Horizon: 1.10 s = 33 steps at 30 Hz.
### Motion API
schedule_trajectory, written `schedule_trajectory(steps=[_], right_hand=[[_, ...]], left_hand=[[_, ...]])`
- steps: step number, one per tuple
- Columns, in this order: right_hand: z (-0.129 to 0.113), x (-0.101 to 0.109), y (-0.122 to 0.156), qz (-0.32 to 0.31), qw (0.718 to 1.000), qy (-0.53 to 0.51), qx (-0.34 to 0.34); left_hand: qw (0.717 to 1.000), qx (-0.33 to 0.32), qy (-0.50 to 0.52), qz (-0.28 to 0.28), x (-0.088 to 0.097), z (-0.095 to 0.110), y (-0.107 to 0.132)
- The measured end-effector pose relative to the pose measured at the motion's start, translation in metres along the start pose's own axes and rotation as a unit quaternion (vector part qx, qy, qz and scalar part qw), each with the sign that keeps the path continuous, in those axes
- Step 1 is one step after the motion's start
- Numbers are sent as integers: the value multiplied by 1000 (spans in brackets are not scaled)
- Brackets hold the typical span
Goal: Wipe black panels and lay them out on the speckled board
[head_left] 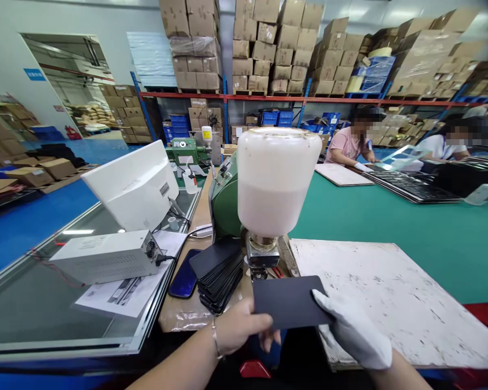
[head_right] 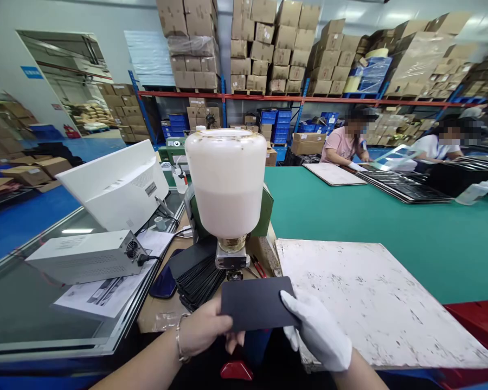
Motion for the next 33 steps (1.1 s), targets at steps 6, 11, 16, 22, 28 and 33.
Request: schedule_trajectory(steps=[6, 11, 16, 22, 28, 33], right_hand=[[-21, 22, 4, 12, 992, -118, -37], [-18, 5, -8, 0, 989, -125, -75], [-8, -77, -25, -116, 985, -112, -66], [7, -163, -33, -217, 970, -85, -67], [-4, -130, -22, -281, 957, 47, -58], [-26, -63, -4, -283, 948, 148, -21]], left_hand=[[996, -26, 15, 81, -20, 24, -28], [988, -44, 72, 128, -13, 36, -9], [970, -64, 96, 215, 34, 44, 57], [894, -141, 103, 413, 67, 35, 129], [892, -135, -18, 430, 59, 4, 119], [943, -58, -26, 325, 41, 10, 65]])
Point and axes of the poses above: each hand's wrist, its own y-axis away from the middle knuckle, its own x-axis out of the back of the hand, z = x × y, the point moved 4 cm from there along -y, towards the middle knuckle, and after that the axes turned 13 degrees about -y, right-handed, at the moved point
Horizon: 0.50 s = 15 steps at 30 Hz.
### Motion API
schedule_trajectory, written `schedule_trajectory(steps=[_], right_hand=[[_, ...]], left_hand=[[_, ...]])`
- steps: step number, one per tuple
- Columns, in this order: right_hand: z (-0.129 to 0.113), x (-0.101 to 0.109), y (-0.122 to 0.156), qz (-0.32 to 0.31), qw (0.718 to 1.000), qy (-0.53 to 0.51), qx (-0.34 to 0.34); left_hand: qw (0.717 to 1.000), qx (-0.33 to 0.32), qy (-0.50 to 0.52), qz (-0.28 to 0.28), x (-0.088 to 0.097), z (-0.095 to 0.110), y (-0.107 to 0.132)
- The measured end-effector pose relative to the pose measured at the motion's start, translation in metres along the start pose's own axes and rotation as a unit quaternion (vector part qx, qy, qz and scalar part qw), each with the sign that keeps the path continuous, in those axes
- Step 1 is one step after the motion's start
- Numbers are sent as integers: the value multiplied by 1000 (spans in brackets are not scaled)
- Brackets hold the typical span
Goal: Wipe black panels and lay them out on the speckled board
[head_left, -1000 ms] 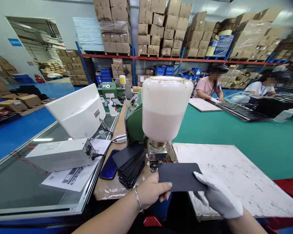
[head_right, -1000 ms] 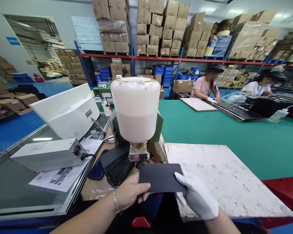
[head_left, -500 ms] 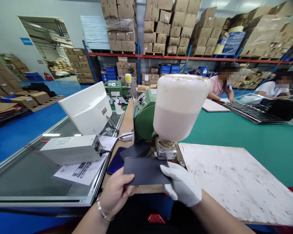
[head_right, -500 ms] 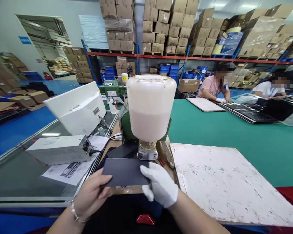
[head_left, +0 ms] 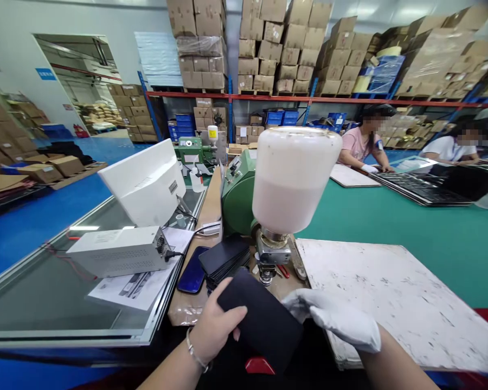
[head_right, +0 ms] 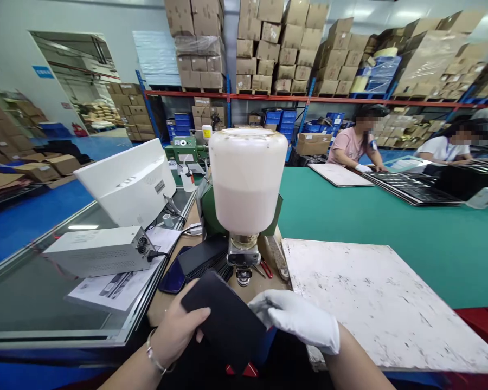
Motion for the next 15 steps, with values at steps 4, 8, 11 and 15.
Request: schedule_trajectory(steps=[4, 8, 11, 15], right_hand=[[10, 19, 24, 115, 992, -24, 39], [17, 24, 31, 233, 969, -44, 64], [14, 17, 22, 257, 964, -62, 33], [-3, -17, -11, 202, 977, -62, 27]], left_hand=[[983, 24, 56, -173, -66, 17, -26], [980, 53, 103, -162, -100, 23, -37], [987, 47, 119, -103, -94, 28, -34], [988, 47, 142, -49, -56, 40, -18]])
Point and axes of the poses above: each hand's wrist, its own y-axis away from the middle knuckle, its own x-axis out of the back of the hand, z = x × y, the point moved 4 cm from there along -y, towards the middle knuckle, and after that the axes turned 13 degrees about -y, right-handed, at the moved point
